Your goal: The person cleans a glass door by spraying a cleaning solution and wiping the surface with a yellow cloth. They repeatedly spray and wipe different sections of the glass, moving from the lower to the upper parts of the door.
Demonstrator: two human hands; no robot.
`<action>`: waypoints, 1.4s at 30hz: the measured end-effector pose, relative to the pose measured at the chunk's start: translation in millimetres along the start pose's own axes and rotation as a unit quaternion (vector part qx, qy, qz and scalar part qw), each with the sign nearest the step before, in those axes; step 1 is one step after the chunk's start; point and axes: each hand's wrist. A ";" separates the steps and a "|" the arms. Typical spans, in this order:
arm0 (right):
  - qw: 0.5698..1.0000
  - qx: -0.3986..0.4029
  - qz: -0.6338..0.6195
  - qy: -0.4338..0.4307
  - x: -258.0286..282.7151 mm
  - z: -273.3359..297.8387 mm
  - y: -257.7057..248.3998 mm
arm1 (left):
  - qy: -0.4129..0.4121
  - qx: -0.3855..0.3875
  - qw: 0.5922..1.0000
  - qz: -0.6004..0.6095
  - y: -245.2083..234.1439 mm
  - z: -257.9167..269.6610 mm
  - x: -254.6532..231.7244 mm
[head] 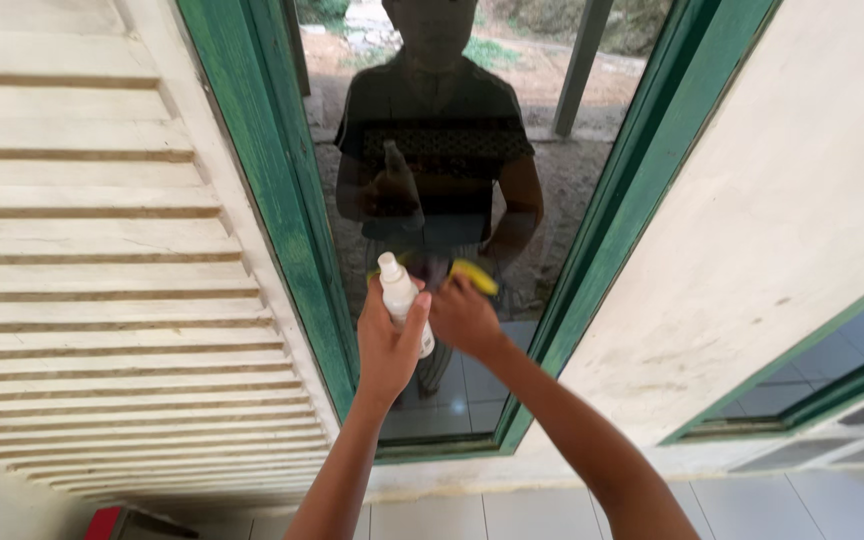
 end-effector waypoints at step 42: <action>0.980 -0.176 0.086 -0.033 -36.9 -224.9 -255.7 | 0.381 -0.230 0.881 -0.158 -132.6 -270.5 -164.8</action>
Point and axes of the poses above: each hand's wrist, its own z-axis away from the middle knuckle, its own y-axis out of the palm, x = y × z, and after that the axes turned 15 degrees about -z, right-handed
